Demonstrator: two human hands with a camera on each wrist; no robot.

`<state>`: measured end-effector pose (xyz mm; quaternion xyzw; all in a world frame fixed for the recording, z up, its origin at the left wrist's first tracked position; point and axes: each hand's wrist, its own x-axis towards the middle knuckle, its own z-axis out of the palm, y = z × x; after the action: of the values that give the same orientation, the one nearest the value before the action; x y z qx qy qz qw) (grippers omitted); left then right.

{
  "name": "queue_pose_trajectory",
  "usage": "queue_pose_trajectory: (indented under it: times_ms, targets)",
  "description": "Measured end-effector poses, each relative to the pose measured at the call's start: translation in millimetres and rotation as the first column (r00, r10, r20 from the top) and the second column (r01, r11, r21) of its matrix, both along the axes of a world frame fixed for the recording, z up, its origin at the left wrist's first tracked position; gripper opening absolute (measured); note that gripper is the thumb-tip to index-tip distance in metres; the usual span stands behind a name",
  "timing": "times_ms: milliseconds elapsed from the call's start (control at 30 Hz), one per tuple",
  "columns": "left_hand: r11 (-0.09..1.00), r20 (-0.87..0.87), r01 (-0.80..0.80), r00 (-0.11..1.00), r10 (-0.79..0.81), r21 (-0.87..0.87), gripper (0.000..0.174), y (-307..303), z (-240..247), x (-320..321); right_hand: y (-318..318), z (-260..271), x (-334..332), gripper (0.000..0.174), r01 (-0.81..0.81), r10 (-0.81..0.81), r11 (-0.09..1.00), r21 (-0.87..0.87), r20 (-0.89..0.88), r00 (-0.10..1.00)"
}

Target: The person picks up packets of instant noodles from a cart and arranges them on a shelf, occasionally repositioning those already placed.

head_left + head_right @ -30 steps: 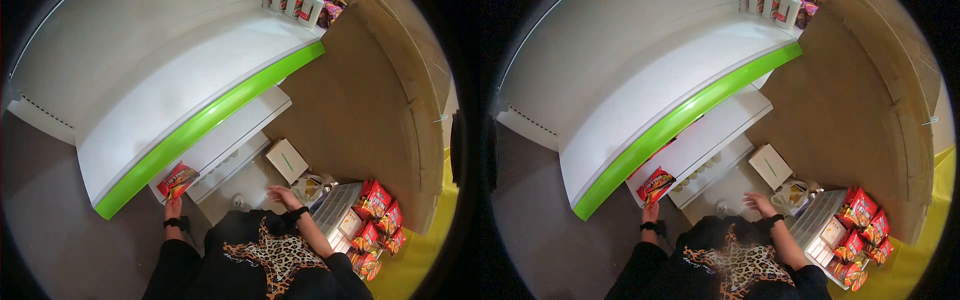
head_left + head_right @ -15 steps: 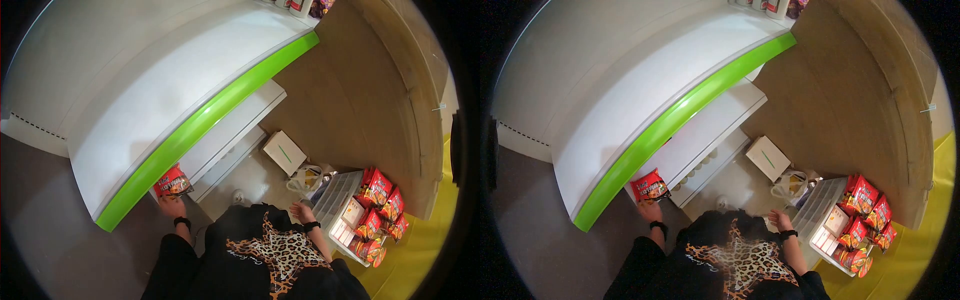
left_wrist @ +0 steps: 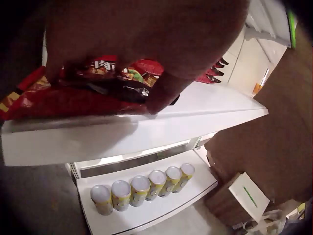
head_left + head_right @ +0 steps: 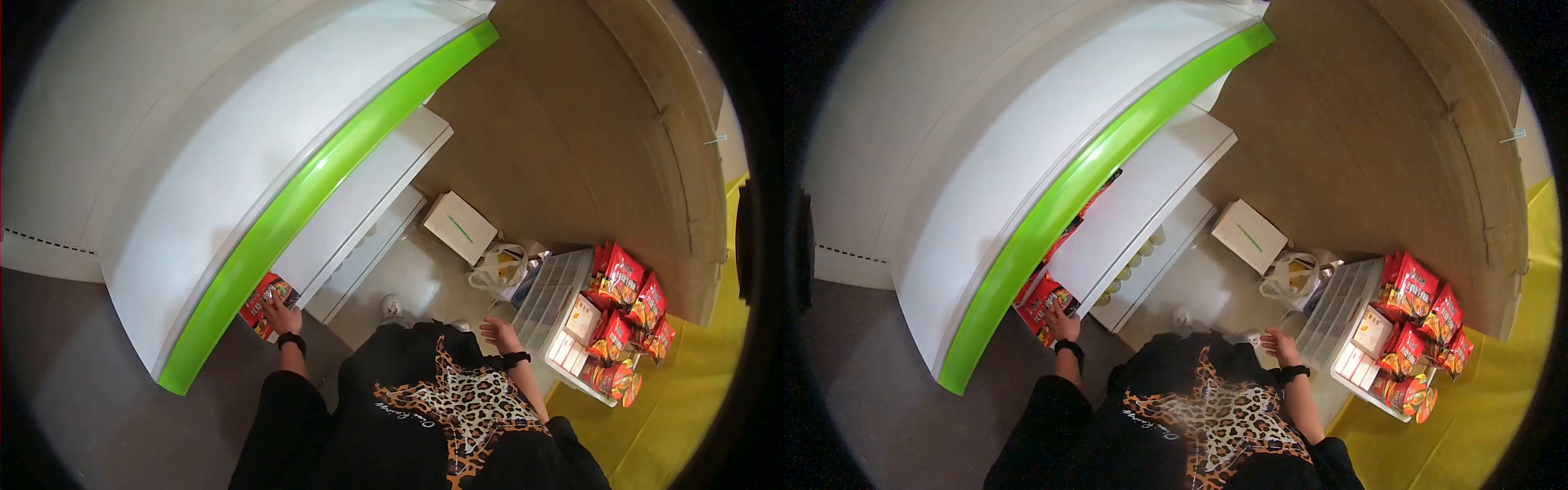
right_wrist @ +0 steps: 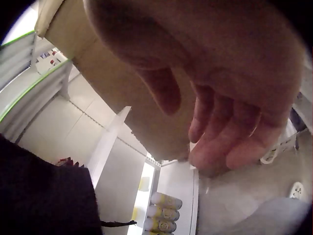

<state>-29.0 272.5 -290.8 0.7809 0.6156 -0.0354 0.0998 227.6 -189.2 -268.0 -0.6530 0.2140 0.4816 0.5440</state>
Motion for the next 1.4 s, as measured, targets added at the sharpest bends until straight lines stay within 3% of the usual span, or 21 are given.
queue_pose_trajectory:
  times_ms: [133, 400, 500, 533, 567, 633, 667, 700, 767, 900, 1000, 1067, 1100, 1133, 1200, 1233, 1300, 1367, 1400]
  targets:
    - [0.998, 0.045, 0.051, 0.998, -0.052, 0.025, 0.078, 9, -8, -6, -7, -2, -4, 0.031, 0.046, -0.046, 0.999, 0.017, 0.011, 0.999]
    - [0.993, -0.022, -0.045, 0.999, 0.043, -0.113, 0.075, 6, 31, 17, -6, 5, -6, 0.028, -0.032, 0.033, 0.998, -0.048, 0.025, 0.999]
    - [0.99, 0.021, 0.109, 0.994, -0.108, -0.091, 0.069, 21, 12, 0, -6, 11, -10, 0.028, -0.035, 0.036, 0.999, -0.042, 0.033, 0.999]
    - [0.994, 0.026, 0.103, 0.994, -0.102, -0.019, 0.063, 10, 31, 8, -11, 2, -13, 0.029, -0.033, 0.035, 0.999, -0.032, 0.038, 0.999]
    - [0.992, 0.025, 0.122, 0.992, -0.123, 0.041, 0.06, 11, 17, 3, -7, 10, -13, 0.03, -0.043, 0.044, 0.998, -0.042, 0.036, 0.998]
    - [0.887, 0.132, 0.299, 0.922, -0.363, 0.351, 0.06, -15, 51, 24, -15, -6, -15, 0.03, -0.038, 0.039, 0.999, -0.023, 0.06, 0.997]
    - [0.954, 0.065, 0.12, 0.988, -0.143, 0.275, 0.063, -27, 37, 28, -17, -11, -16, 0.03, -0.013, 0.014, 1.0, -0.026, 0.058, 0.998]
    - [0.96, 0.218, 0.145, 0.956, -0.199, 0.241, 0.069, -31, 20, 24, -22, -22, -17, 0.029, 0.001, 0.002, 1.0, -0.031, 0.083, 0.997]
    - [0.952, 0.131, 0.219, 0.959, -0.25, 0.216, 0.071, -62, 21, 42, -27, -17, -19, 0.027, 0.033, -0.03, 0.999, -0.016, 0.146, 0.989]
    - [0.911, 0.162, 0.404, 0.896, -0.412, 0.083, 0.068, -109, 13, 91, -43, 0, -13, 0.026, 0.102, -0.101, 0.995, 0.006, 0.23, 0.968]
    - [0.805, 0.328, 0.589, 0.749, -0.575, 0.065, 0.065, -145, 14, 140, -72, 21, -3, 0.025, 0.183, -0.181, 0.983, 0.016, 0.259, 0.949]
    - [0.667, 0.466, 0.744, 0.599, -0.651, -0.024, 0.059, -170, 22, 181, -94, 43, 1, 0.027, 0.291, -0.317, 0.948, 0.127, 0.333, 0.888]
    - [0.601, 0.516, 0.799, 0.503, -0.693, 0.029, 0.051, -186, 24, 200, -107, 54, 2, 0.027, 0.307, -0.334, 0.942, 0.134, 0.34, 0.879]
    - [0.589, 0.518, 0.807, 0.488, -0.702, 0.039, 0.051, -201, 28, 215, -121, 65, 3, 0.027, 0.364, -0.389, 0.921, 0.137, 0.353, 0.851]
    - [0.386, 0.604, 0.922, 0.325, -0.727, -0.031, 0.044, -247, 50, 255, -154, 70, 11, 0.027, 0.427, -0.451, 0.892, 0.149, 0.373, 0.811]
    - [0.38, 0.604, 0.925, 0.314, -0.733, -0.019, 0.044, -269, 57, 273, -172, 70, 15, 0.027, 0.494, -0.525, 0.85, 0.183, 0.362, 0.77]
    - [0.22, 0.741, 0.967, 0.241, -0.627, -0.128, 0.034, -314, 63, 306, -202, 73, 23, 0.028, 0.597, -0.648, 0.76, 0.259, 0.384, 0.658]
    - [0.124, 0.873, 0.938, 0.347, -0.342, -0.324, 0.029, -364, 62, 338, -229, 80, 33, 0.028, 0.626, -0.707, 0.704, 0.335, 0.408, 0.577]
    - [0.056, 0.898, 0.943, 0.329, -0.293, -0.328, 0.028, -389, 74, 352, -239, 87, 38, 0.028, 0.645, -0.749, 0.659, 0.386, 0.407, 0.522]
